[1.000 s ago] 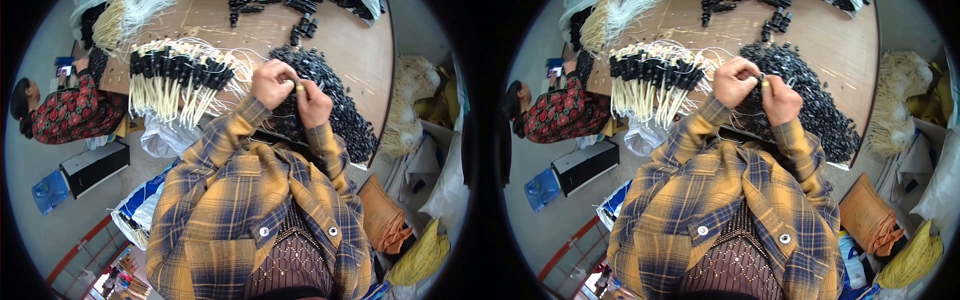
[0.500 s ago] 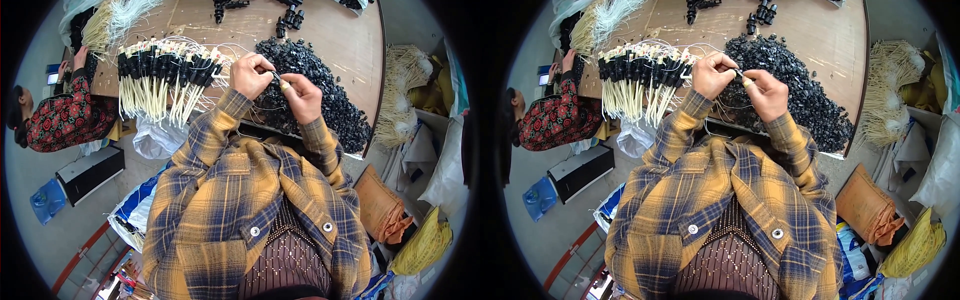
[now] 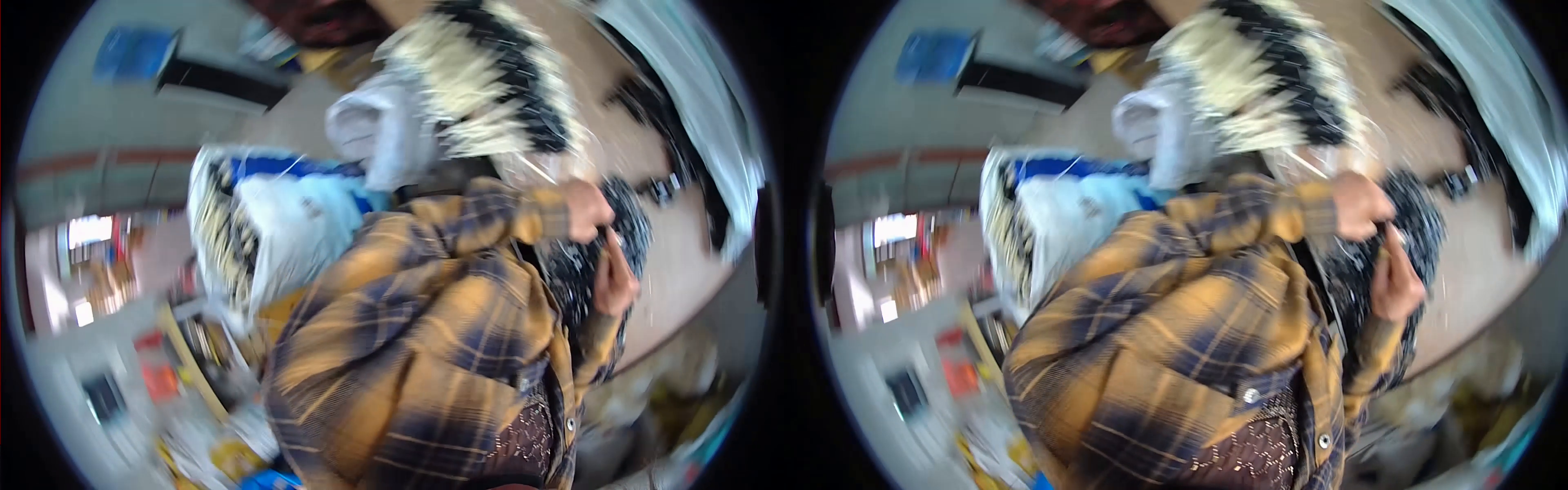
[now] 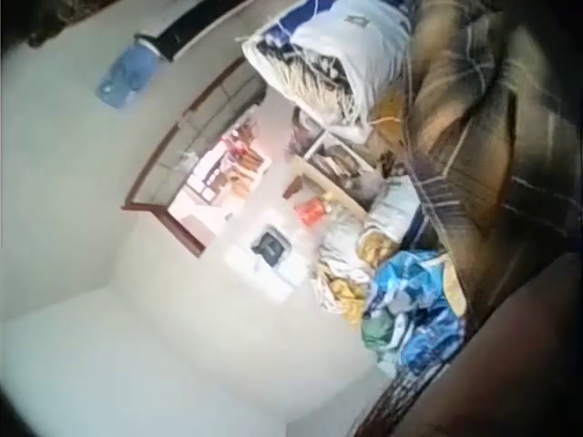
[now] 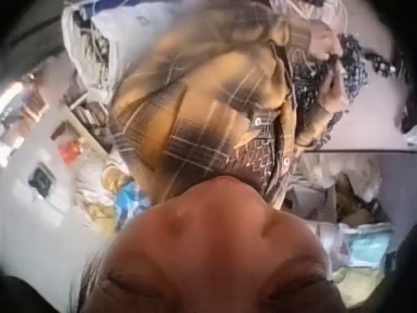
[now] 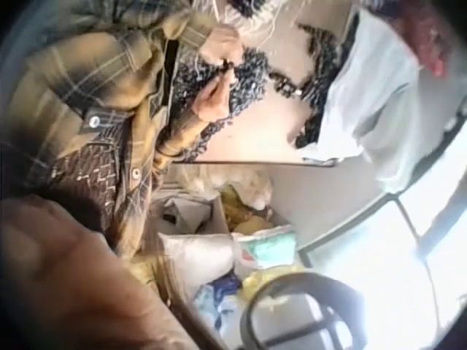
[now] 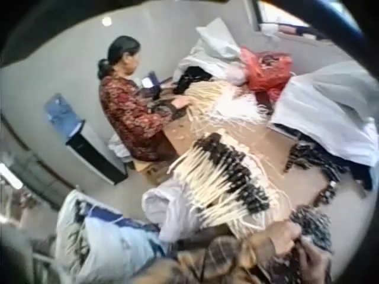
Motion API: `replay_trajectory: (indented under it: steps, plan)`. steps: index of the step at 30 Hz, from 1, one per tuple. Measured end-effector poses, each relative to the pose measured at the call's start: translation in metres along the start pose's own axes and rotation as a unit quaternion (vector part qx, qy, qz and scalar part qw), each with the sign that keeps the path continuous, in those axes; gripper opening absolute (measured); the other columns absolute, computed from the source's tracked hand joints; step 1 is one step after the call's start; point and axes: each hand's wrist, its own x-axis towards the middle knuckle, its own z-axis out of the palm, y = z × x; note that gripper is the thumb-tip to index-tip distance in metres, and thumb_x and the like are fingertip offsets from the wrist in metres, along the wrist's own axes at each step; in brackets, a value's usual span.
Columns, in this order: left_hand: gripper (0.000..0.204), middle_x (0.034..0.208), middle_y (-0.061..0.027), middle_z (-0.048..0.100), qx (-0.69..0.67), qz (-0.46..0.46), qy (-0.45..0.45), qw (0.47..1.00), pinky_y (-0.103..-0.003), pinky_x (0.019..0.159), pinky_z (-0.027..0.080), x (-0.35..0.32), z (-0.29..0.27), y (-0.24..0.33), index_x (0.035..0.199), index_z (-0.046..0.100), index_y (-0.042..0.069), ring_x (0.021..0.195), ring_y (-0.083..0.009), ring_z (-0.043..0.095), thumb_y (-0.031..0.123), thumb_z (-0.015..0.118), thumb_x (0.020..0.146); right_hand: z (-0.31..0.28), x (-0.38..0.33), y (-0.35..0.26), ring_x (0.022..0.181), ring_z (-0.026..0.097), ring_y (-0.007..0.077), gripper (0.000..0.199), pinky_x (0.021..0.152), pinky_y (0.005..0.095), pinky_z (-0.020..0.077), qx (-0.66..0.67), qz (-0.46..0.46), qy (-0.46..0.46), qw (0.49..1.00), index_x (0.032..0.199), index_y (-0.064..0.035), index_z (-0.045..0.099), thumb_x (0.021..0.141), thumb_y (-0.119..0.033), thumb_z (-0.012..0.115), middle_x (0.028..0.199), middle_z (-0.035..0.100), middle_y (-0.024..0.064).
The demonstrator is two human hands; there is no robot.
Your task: Assembling small components at a table and then packing them into a basket and a large sack.
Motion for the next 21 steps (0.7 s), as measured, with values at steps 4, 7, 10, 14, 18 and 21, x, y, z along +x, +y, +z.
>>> replay_trajectory:
  steps: [4, 7, 10, 14, 18, 21]
  plan:
    - [0.008, 0.053, -0.0034, 0.050, 0.111, 0.092, 0.137, 0.980, -0.030, 0.040, 0.042, -0.009, -0.001, 0.006, 0.055, 0.049, 0.006, 0.042, -0.0191, 0.046, 0.002, 0.053, 0.061, -0.004, 0.027, 0.022, 0.058, 0.046, 0.0080, 0.014, 0.055, 0.0176, 0.0387, 0.132, 0.123, -0.058, 0.982, 0.093, -0.0031, 0.062, 0.079, -0.003, 0.063, 0.073, 0.058, 0.0005]
    - [0.010, 0.057, 0.0013, 0.049, 0.251, 0.133, 0.121, 0.951, -0.024, 0.039, 0.039, -0.019, -0.002, 0.004, 0.058, 0.051, 0.010, 0.041, -0.0133, 0.042, 0.001, 0.056, 0.062, 0.005, 0.029, 0.010, 0.053, 0.027, 0.0039, 0.013, 0.049, 0.0164, 0.0255, 0.243, 0.233, -0.095, 0.937, 0.080, -0.0076, 0.054, 0.077, -0.005, 0.066, 0.062, 0.039, -0.0067]
    - [0.009, 0.062, 0.0021, 0.049, 0.169, 0.120, 0.112, 0.972, -0.023, 0.040, 0.040, -0.004, -0.016, -0.004, 0.064, 0.053, 0.011, 0.046, -0.0121, 0.044, 0.004, 0.058, 0.063, 0.007, 0.039, 0.014, 0.056, 0.034, 0.0059, 0.015, 0.052, 0.0164, 0.0304, 0.187, 0.194, -0.043, 0.962, 0.090, -0.0059, 0.058, 0.079, -0.011, 0.067, 0.065, 0.043, -0.0050]
    - [0.005, 0.058, 0.0027, 0.047, 0.232, 0.086, 0.370, 0.895, -0.033, 0.060, 0.040, 0.006, -0.040, -0.061, 0.061, 0.053, 0.015, 0.059, -0.0161, 0.044, 0.014, 0.058, 0.062, 0.006, 0.061, -0.002, 0.064, 0.047, 0.0087, 0.022, 0.057, 0.0208, 0.0402, -0.001, 0.167, 0.149, 0.975, 0.100, -0.0056, 0.061, 0.081, -0.016, 0.065, 0.077, 0.058, 0.0001]
    - [0.018, 0.092, -0.0025, 0.057, 0.358, 0.014, 0.323, 0.876, -0.053, 0.092, 0.029, 0.031, -0.080, -0.094, 0.071, 0.060, 0.013, 0.095, -0.0214, 0.047, 0.019, 0.069, 0.056, -0.021, 0.040, 0.025, 0.073, 0.056, 0.0084, 0.025, 0.062, 0.0216, 0.0446, 0.007, 0.248, 0.303, 0.920, 0.102, -0.0081, 0.064, 0.078, -0.014, 0.066, 0.090, 0.066, 0.0042]
    - [0.028, 0.103, -0.0014, 0.056, 0.421, -0.064, 0.324, 0.845, -0.054, 0.094, 0.027, 0.042, -0.091, -0.115, 0.082, 0.061, 0.014, 0.102, -0.0212, 0.045, 0.026, 0.072, 0.059, 0.020, 0.039, -0.019, 0.079, 0.058, 0.0129, 0.030, 0.071, 0.0243, 0.0447, -0.133, 0.097, 0.106, 0.981, 0.102, -0.0079, 0.064, 0.072, -0.010, 0.067, 0.093, 0.065, 0.0031]
